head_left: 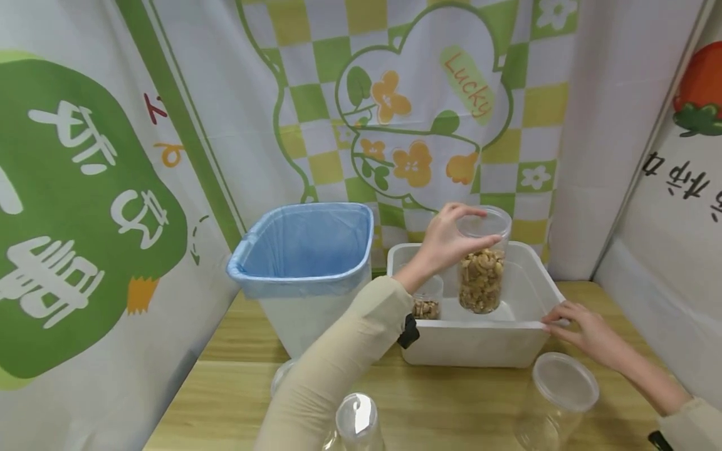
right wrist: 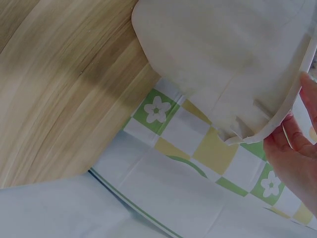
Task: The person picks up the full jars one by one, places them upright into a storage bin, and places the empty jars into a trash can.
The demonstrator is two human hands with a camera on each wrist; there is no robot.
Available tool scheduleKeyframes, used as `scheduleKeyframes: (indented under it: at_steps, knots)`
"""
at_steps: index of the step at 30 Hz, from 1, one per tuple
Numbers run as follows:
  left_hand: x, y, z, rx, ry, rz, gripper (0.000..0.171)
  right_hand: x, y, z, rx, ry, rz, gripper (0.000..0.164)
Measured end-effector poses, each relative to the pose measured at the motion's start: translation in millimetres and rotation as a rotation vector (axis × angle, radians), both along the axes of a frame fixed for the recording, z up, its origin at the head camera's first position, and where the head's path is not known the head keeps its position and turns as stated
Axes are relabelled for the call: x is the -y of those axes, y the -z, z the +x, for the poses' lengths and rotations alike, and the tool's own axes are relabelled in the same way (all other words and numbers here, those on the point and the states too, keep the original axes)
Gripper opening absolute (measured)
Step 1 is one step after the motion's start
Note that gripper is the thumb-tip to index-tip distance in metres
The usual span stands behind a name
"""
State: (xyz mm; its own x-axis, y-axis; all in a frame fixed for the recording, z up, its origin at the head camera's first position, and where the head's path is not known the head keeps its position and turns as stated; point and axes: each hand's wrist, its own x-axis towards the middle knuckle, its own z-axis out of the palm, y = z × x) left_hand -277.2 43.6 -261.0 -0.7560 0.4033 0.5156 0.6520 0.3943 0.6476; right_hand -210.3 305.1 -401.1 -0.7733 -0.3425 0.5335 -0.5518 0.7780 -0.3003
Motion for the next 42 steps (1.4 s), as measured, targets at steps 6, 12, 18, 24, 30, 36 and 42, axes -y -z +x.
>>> scheduleKeyframes:
  at_steps: [6,12,18,24,30,36,42]
  knots:
    - [-7,9.3,-13.1,0.051,-0.008,-0.036,0.044,-1,-2.0,0.7,0.028,-0.002,0.004,0.015]
    - [-8,29.8,-18.9,0.102,-0.006,-0.059,0.043,-2,-0.9,2.9,0.07,0.001,0.003,0.014]
    - [-9,47.0,-21.9,0.141,-0.017,-0.085,0.044,-1,-1.0,-0.1,0.024,-0.022,-0.005,0.015]
    - [-13,65.8,-25.5,0.19,-0.023,-0.103,0.044,-1,0.5,0.7,0.03,-0.013,0.005,0.016]
    - [-17,77.7,-26.1,0.209,-0.045,-0.143,0.042,-1,2.9,0.6,0.025,-0.008,-0.004,0.018]
    - [-19,85.8,-25.4,0.219,-0.048,-0.186,0.042,-1,1.6,0.1,0.002,-0.014,-0.015,0.018]
    - [-20,94.7,-25.2,0.246,-0.052,-0.197,0.04,-1,1.6,-0.2,-0.022,-0.021,-0.016,0.019]
